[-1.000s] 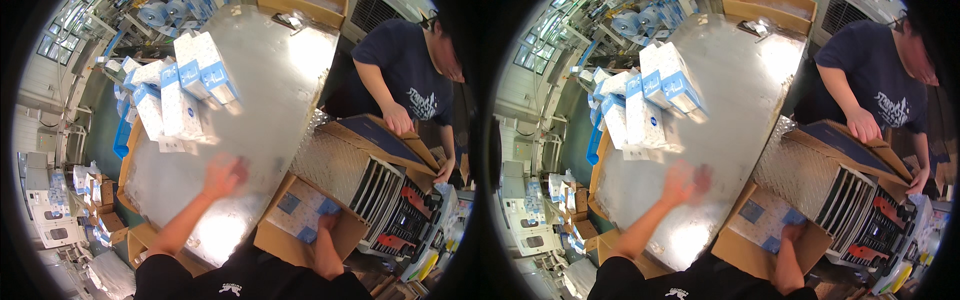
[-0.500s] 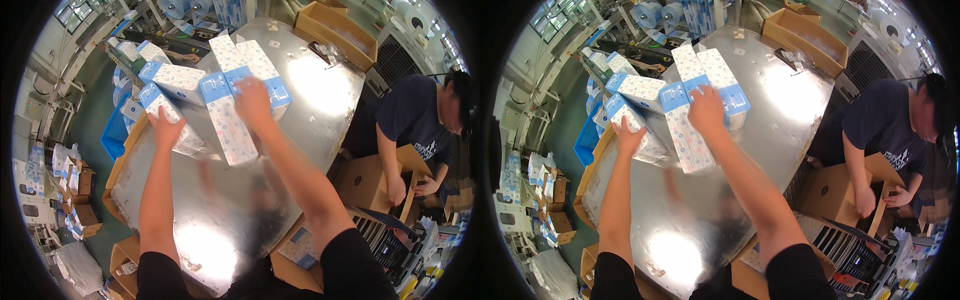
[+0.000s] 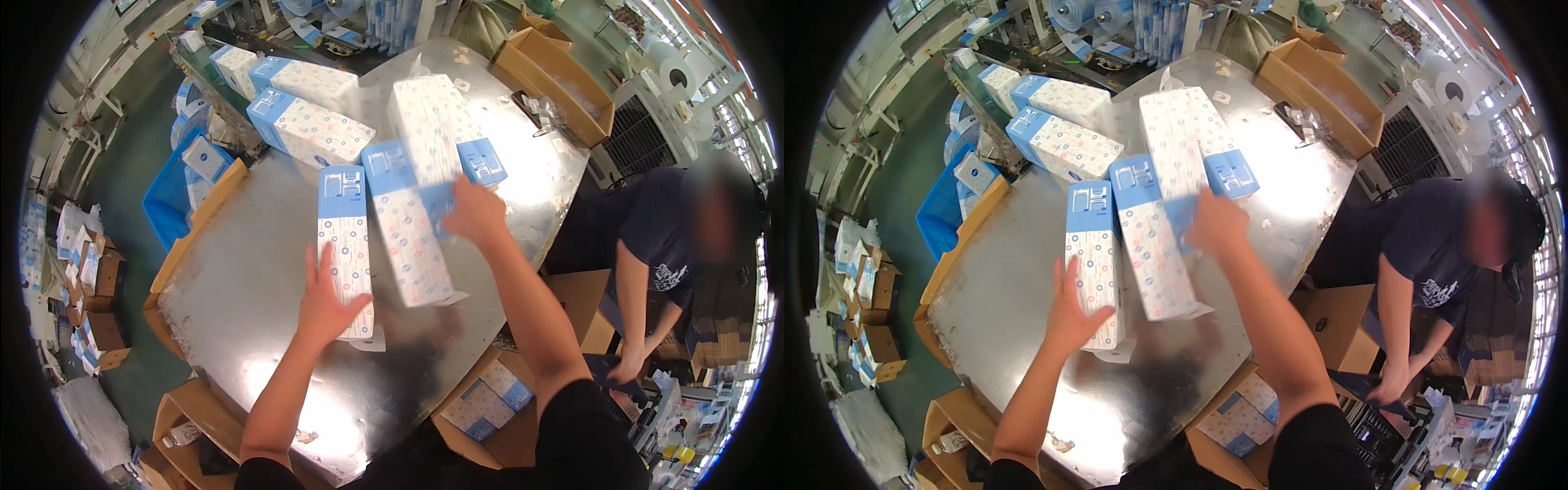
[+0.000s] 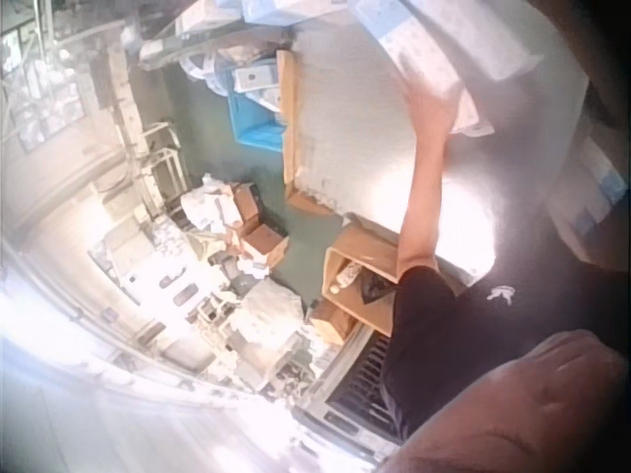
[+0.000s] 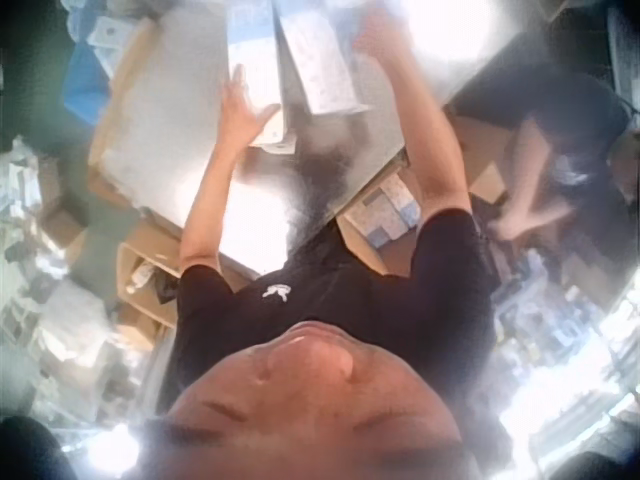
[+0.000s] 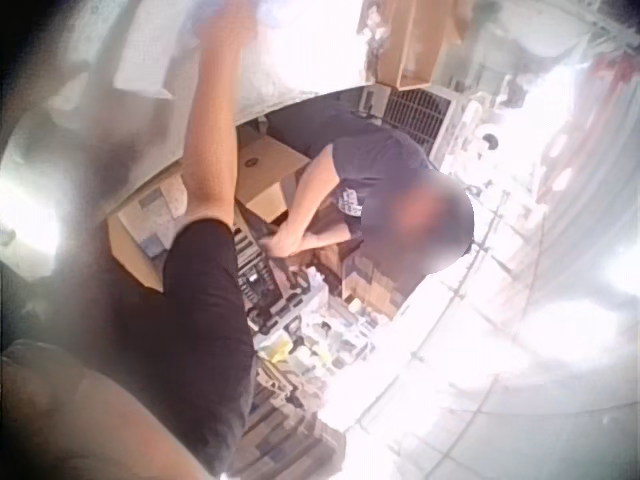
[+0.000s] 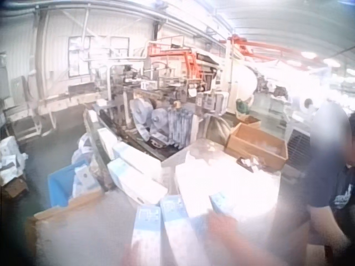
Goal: The person unfolds flat cardboard boxes, packs wrapped items from the table into the boxes by hand, closes the top flaps, and pushes the filled boxes onto a roller conveyor.
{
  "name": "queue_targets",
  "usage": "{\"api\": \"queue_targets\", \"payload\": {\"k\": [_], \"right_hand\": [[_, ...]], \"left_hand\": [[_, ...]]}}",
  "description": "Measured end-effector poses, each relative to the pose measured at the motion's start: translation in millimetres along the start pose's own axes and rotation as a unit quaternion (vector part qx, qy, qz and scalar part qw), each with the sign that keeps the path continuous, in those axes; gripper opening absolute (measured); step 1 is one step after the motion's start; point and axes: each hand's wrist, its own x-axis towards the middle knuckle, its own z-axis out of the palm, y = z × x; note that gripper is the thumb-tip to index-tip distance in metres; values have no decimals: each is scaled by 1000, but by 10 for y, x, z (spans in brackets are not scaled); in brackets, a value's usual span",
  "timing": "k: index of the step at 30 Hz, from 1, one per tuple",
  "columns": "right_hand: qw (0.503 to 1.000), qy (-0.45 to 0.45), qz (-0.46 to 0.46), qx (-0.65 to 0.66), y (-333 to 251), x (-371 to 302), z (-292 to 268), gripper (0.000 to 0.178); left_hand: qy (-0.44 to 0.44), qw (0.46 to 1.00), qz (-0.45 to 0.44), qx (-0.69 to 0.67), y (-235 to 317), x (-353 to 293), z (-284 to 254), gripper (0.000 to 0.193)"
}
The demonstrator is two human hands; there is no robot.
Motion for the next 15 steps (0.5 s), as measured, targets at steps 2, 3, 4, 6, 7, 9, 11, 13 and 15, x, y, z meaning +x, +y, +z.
{"api": "queue_targets", "payload": {"k": [2, 3, 4, 6, 7, 9, 11, 13, 15], "right_hand": [[1000, -2, -23, 6, 180, -249, -38, 63], [995, 8, -17, 96, 274, -236, -3, 69], [983, 19, -3, 184, 365, -261, 59, 76], [971, -3, 16, 239, 509, 198, 110, 81], [954, -27, 16, 298, 548, 362, 158, 87], [935, -173, 26, 310, 301, 208, 266, 86], [900, -301, 41, 312, 399, -49, 344, 84], [814, -368, 61, 444, 699, -458, 521, 79], [756, -293, 33, 584, 765, -687, 678, 76]], "left_hand": [[5, 989, 10, -150, -326, 212, 188, 102], [12, 957, 16, -290, -442, 307, 255, 100], [3, 956, 15, -292, -464, 427, 241, 100], [-74, 931, -63, -352, -410, 761, 339, 87], [-84, 931, -62, -351, -455, 846, 425, 87], [-128, 875, -173, -434, -741, 877, 367, 76], [-126, 880, -192, -415, -810, 772, 229, 68], [-206, 782, -252, -532, -751, 713, 160, 65], [-240, 781, -233, -527, -784, 668, 322, 62]]}}
